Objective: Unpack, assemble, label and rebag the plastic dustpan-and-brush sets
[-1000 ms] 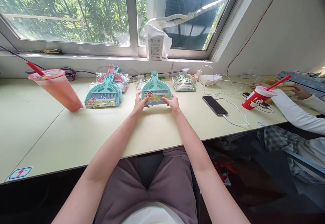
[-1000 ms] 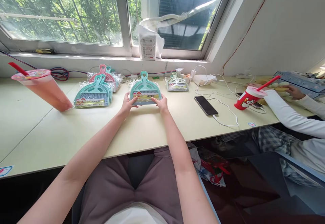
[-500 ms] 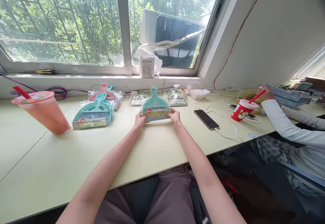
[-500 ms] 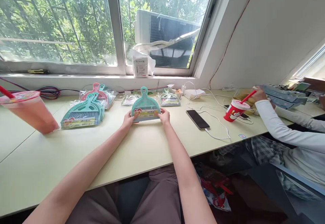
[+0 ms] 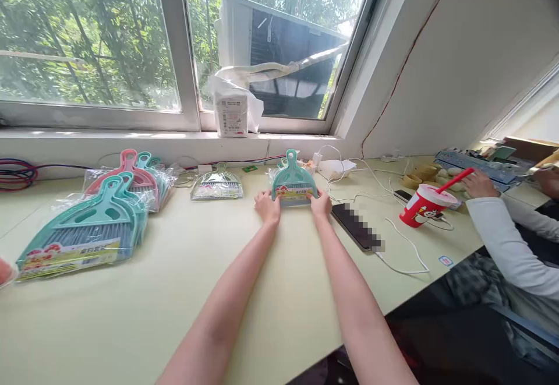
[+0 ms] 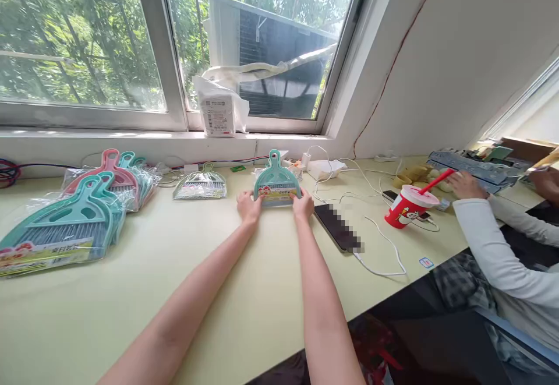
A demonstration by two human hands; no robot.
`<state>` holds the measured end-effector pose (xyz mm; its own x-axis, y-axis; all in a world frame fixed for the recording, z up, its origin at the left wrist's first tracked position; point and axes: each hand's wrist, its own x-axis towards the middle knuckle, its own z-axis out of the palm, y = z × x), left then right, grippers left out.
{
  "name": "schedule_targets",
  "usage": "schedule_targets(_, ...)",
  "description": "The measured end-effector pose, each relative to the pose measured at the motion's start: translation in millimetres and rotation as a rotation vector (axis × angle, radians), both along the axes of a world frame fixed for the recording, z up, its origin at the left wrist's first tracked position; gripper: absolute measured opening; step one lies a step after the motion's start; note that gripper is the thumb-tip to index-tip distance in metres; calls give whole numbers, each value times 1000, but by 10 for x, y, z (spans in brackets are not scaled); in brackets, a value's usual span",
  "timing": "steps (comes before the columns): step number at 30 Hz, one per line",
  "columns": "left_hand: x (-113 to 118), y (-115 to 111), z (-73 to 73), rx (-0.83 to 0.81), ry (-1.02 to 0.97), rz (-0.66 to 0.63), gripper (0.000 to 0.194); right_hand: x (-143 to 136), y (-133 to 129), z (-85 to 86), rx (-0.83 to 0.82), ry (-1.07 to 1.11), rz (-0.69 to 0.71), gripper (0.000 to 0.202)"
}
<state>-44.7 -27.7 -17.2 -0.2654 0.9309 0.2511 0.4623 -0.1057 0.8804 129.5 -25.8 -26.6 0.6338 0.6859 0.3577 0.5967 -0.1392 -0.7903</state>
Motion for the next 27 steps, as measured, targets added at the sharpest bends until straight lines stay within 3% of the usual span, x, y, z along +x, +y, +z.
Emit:
schedule_targets(4,78,225,7,25,-17,-24,21,48,211,-45,6,-7,-100,35)
schedule_targets(7,124,326,-3,11,-63,-8,23,82,330,-59,16,-99,-64,34)
schedule_targets(12,143,324,2,-8,-64,16,29,50,459,-19,25,-288,-39,34)
schedule_targets(17,145,313,48,-33,-31,2,30,-132,382,106,24,-499,-92,30)
schedule_targets(20,146,328,76,-54,-18,-8,28,-330,307,158,-47,-695,154,28)
schedule_targets(23,134,324,99,-78,-21,-16,28,-508,297,143,-126,-740,453,24)
schedule_targets(25,111,312,112,-85,-10,-27,28,-539,320,107,-104,-675,505,21)
schedule_targets(27,79,302,121,-87,9,-47,28,-464,350,70,-48,-597,470,21)
